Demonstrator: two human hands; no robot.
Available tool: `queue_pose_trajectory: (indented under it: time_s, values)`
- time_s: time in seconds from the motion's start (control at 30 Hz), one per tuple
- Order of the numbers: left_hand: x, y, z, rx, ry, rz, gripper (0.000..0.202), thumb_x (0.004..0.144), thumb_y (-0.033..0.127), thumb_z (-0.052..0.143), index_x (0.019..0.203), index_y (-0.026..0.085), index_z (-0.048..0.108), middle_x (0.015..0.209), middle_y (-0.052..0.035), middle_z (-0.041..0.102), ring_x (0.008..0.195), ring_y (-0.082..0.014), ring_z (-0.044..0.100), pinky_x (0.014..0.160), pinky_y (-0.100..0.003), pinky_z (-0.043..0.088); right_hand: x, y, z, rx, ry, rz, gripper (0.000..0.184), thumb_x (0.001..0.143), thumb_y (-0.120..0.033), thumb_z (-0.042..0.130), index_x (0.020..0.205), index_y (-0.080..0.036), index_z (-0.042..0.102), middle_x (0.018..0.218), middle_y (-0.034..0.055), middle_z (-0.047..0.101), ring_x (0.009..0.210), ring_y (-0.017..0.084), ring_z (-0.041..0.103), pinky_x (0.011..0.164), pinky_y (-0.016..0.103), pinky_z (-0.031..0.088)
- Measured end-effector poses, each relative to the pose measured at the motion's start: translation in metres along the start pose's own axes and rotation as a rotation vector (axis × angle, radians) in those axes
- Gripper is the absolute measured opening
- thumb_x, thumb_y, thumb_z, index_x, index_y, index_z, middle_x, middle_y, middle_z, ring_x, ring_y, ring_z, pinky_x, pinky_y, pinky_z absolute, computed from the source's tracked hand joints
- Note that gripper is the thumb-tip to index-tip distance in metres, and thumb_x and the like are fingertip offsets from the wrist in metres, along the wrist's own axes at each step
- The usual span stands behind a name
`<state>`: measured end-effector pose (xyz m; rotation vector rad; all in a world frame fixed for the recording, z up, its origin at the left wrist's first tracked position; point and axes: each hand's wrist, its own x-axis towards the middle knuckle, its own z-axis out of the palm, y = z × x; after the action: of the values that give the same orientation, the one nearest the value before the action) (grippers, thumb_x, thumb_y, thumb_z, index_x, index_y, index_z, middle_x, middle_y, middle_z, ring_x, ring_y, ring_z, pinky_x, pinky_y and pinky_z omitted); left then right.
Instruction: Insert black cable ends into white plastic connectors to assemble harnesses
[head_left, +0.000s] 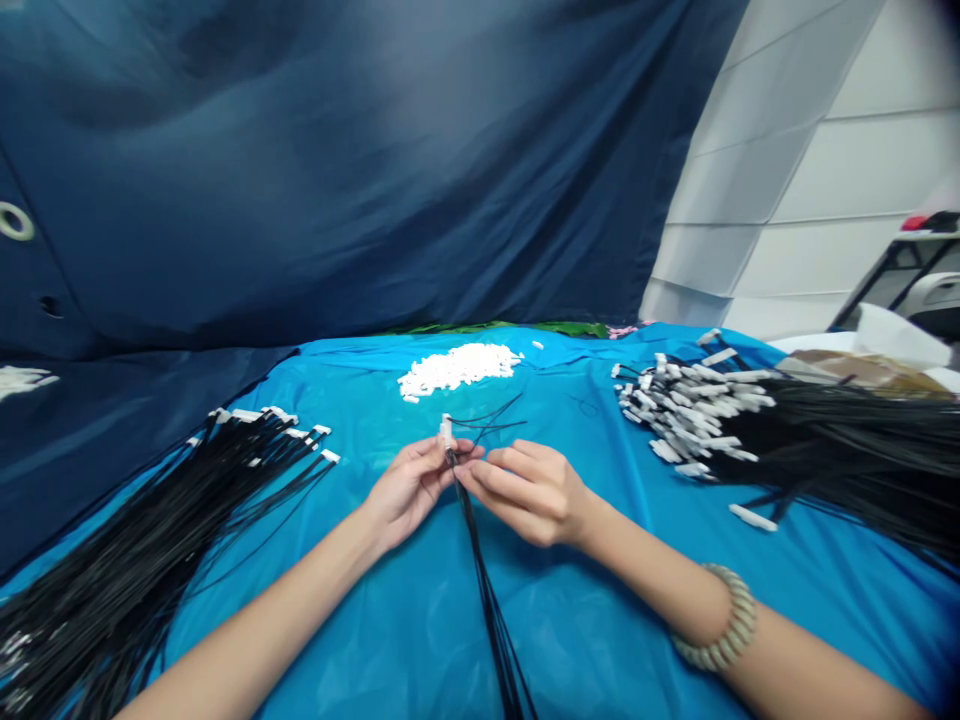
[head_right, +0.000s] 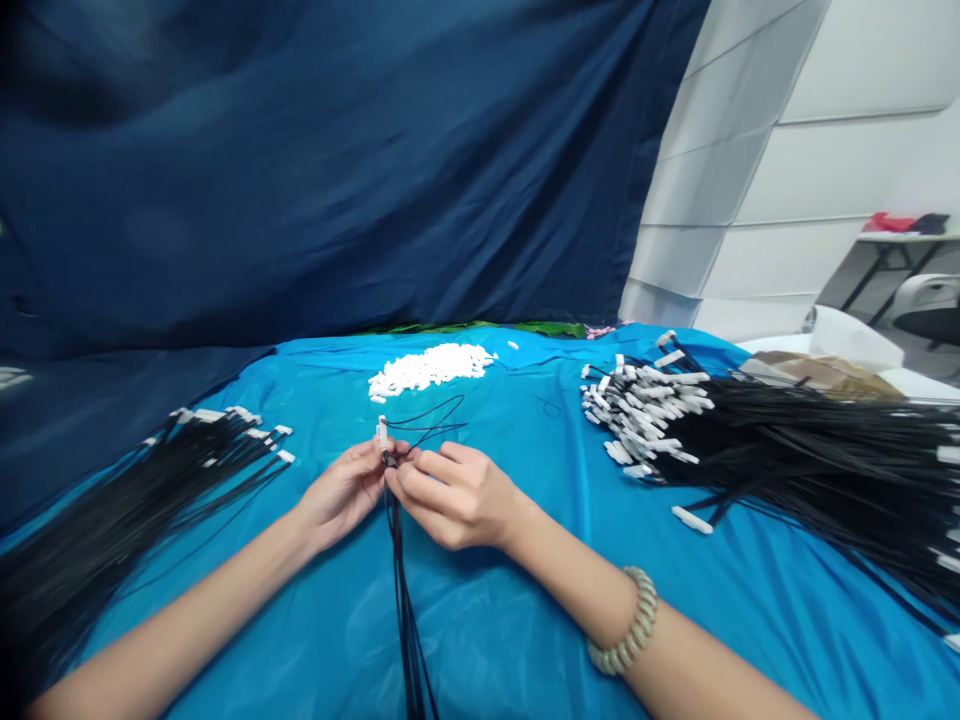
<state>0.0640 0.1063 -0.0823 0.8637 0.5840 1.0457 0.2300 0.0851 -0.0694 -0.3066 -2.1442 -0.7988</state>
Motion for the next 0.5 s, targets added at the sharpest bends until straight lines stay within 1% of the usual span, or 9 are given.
queue_pose_trajectory:
  time_s: [0.13,0.2,0.27,0.33,0.37,0.5]
  values:
    - [-0.001,0.0,0.003,-0.013,0.032,-0.009,0.016,0.071,0.006,0.052,0.068,0.011,0.066,0.069,-0.0058,0.066,0.067,-0.0103,0.06,0.064,-0.015,0.047,-0.001,0.001,0.001,-0.03,-0.024,0.005,0.013,0.076,-0.011,0.052,0.088,-0.007,0.056,0.076,0.0055,0.063,0.067,0.014,0.053,0.047,0.028,0.035]
    - [-0.001,0.0,0.004,-0.014,0.046,-0.005,0.017,0.071,0.005,0.051,0.066,0.01,0.066,0.066,-0.0053,0.065,0.063,-0.0091,0.059,0.062,-0.014,0.047,-0.003,0.001,0.004,0.001,-0.02,0.067,0.014,0.075,-0.012,0.053,0.088,-0.009,0.057,0.077,0.0053,0.063,0.067,0.014,0.052,0.051,0.028,0.039]
    - [0.0,0.0,0.005,-0.021,0.048,-0.002,0.018,0.071,0.005,0.05,0.065,0.01,0.066,0.063,-0.0045,0.064,0.059,-0.0084,0.058,0.061,-0.014,0.048,-0.003,0.0,0.006,0.095,0.006,0.174,0.014,0.073,-0.011,0.054,0.087,-0.011,0.057,0.079,0.0054,0.063,0.069,0.015,0.052,0.056,0.028,0.042]
    - [0.0,0.0,0.005,-0.029,0.051,-0.006,0.018,0.072,0.004,0.05,0.064,0.01,0.065,0.062,-0.0038,0.063,0.057,-0.0082,0.057,0.061,-0.015,0.048,0.0,-0.001,0.007,0.245,0.06,0.323,0.013,0.072,-0.01,0.054,0.084,-0.013,0.058,0.08,0.0053,0.062,0.072,0.014,0.052,0.061,0.028,0.044]
    - [0.0,0.001,0.005,-0.029,0.058,-0.008,0.019,0.072,0.003,0.05,0.064,0.01,0.065,0.062,-0.004,0.063,0.057,-0.0087,0.058,0.062,-0.017,0.049,0.002,-0.002,0.007,0.327,0.091,0.419,0.012,0.072,-0.01,0.053,0.083,-0.014,0.058,0.08,0.0049,0.062,0.072,0.014,0.053,0.063,0.028,0.044]
    - [0.001,0.002,0.004,-0.01,0.094,-0.012,0.017,0.073,0.005,0.049,0.069,0.008,0.065,0.075,-0.0079,0.065,0.071,-0.0145,0.061,0.073,-0.024,0.049,0.012,-0.001,0.001,0.68,0.235,0.903,0.008,0.075,-0.016,0.052,0.076,-0.016,0.06,0.077,0.0043,0.062,0.073,0.014,0.056,0.066,0.029,0.046]
